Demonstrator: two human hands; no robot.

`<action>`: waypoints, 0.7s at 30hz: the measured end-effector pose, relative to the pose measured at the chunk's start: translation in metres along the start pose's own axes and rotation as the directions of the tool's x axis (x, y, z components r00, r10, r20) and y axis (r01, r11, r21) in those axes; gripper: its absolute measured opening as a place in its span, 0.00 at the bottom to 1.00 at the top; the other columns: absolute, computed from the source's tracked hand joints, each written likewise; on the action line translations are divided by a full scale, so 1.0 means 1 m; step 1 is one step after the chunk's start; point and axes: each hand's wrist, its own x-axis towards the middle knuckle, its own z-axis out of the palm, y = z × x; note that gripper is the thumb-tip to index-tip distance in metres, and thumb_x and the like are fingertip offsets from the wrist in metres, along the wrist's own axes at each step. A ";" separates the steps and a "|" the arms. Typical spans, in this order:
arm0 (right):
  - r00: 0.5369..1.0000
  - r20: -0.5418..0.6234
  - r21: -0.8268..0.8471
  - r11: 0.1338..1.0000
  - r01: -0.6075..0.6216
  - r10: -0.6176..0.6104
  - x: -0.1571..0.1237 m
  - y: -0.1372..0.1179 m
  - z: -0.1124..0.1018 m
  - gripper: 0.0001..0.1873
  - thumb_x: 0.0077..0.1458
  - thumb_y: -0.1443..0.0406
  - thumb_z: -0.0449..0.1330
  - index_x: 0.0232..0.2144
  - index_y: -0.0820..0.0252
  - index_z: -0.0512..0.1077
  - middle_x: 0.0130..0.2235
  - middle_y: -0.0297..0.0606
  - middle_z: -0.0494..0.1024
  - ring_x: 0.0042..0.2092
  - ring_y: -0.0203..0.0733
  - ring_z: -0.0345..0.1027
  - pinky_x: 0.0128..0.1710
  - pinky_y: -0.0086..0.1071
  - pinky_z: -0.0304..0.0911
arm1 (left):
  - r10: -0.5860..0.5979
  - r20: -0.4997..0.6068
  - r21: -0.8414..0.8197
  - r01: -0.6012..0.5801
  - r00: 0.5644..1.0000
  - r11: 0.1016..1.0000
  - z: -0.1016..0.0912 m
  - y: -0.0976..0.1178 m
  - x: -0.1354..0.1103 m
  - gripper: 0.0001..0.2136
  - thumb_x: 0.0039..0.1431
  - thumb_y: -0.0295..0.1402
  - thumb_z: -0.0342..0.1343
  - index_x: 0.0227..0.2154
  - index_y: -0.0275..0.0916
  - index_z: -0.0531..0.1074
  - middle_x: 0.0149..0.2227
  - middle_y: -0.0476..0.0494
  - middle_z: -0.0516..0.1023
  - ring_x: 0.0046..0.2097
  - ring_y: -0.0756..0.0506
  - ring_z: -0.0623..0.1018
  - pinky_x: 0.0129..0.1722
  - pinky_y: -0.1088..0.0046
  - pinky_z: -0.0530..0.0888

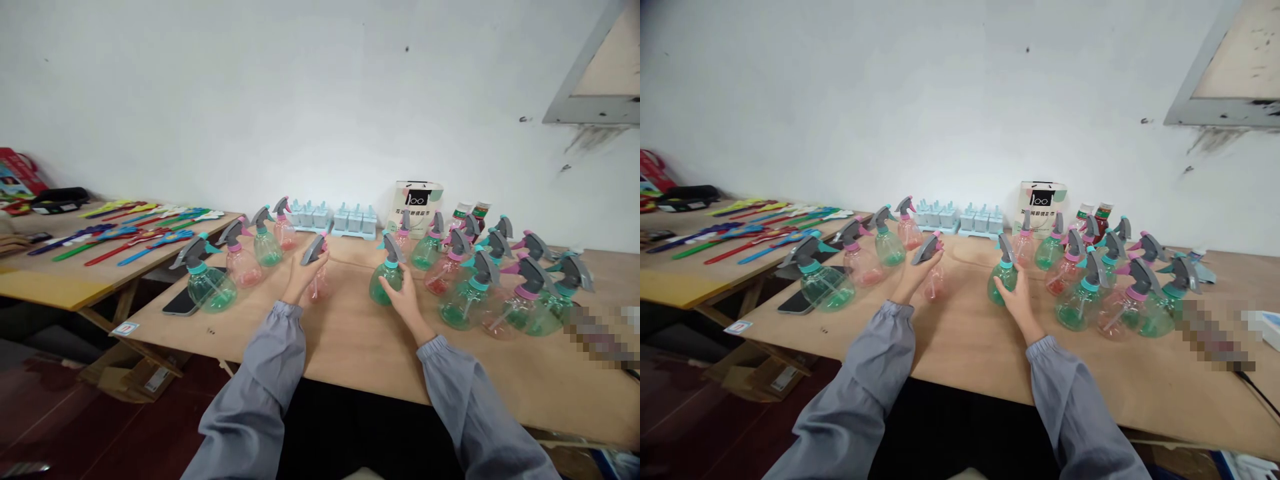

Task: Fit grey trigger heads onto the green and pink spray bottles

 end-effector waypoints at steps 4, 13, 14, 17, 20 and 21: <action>1.000 0.000 -0.009 1.000 -0.001 0.001 0.000 -0.002 0.000 0.35 0.50 0.45 0.65 0.53 0.59 0.66 0.52 0.50 0.74 0.54 0.55 0.69 0.58 0.54 0.62 | -0.042 0.003 0.071 0.042 0.999 0.997 0.002 -0.016 -0.001 0.13 0.46 0.36 0.68 0.36 0.37 0.79 0.38 0.41 0.83 0.45 0.40 0.82 0.48 0.65 0.77; 1.000 0.015 -0.004 1.000 -0.001 0.001 0.001 -0.001 0.001 0.35 0.51 0.45 0.64 0.54 0.59 0.66 0.52 0.51 0.74 0.54 0.56 0.69 0.58 0.54 0.63 | -0.043 0.130 0.336 -0.003 0.991 0.942 -0.032 -0.034 -0.045 0.37 0.41 0.39 0.72 0.53 0.38 0.62 0.57 0.32 0.72 0.61 0.34 0.73 0.62 0.52 0.68; 1.000 0.014 -0.010 1.000 0.001 -0.001 0.000 -0.001 0.001 0.36 0.51 0.44 0.64 0.54 0.60 0.66 0.52 0.51 0.74 0.54 0.56 0.69 0.58 0.54 0.62 | -0.075 0.150 0.359 0.016 0.986 0.933 -0.036 -0.038 -0.048 0.35 0.42 0.39 0.72 0.52 0.38 0.62 0.55 0.32 0.73 0.59 0.34 0.74 0.60 0.52 0.69; 1.000 0.005 -0.019 1.000 0.005 -0.005 0.000 -0.001 0.001 0.36 0.51 0.44 0.64 0.54 0.58 0.66 0.52 0.50 0.74 0.54 0.55 0.69 0.58 0.53 0.62 | -0.096 0.155 0.434 0.019 0.983 0.901 -0.040 -0.049 -0.036 0.31 0.48 0.39 0.69 0.52 0.40 0.61 0.55 0.33 0.74 0.58 0.35 0.75 0.58 0.54 0.71; 1.000 -0.003 -0.019 1.000 -0.002 0.002 -0.001 -0.002 0.001 0.35 0.51 0.44 0.64 0.54 0.57 0.66 0.52 0.49 0.75 0.54 0.54 0.69 0.58 0.53 0.63 | -0.116 0.060 0.585 0.059 0.991 0.809 -0.035 -0.059 0.004 0.29 0.52 0.37 0.68 0.53 0.41 0.60 0.57 0.34 0.73 0.60 0.35 0.74 0.59 0.55 0.69; 1.000 -0.005 -0.017 1.000 -0.002 0.002 -0.001 -0.002 0.001 0.35 0.51 0.44 0.64 0.54 0.58 0.66 0.51 0.49 0.75 0.53 0.54 0.69 0.57 0.53 0.63 | -0.129 0.032 0.611 0.083 0.991 0.787 -0.032 -0.062 0.020 0.29 0.52 0.35 0.68 0.54 0.41 0.60 0.58 0.32 0.73 0.60 0.35 0.74 0.58 0.54 0.69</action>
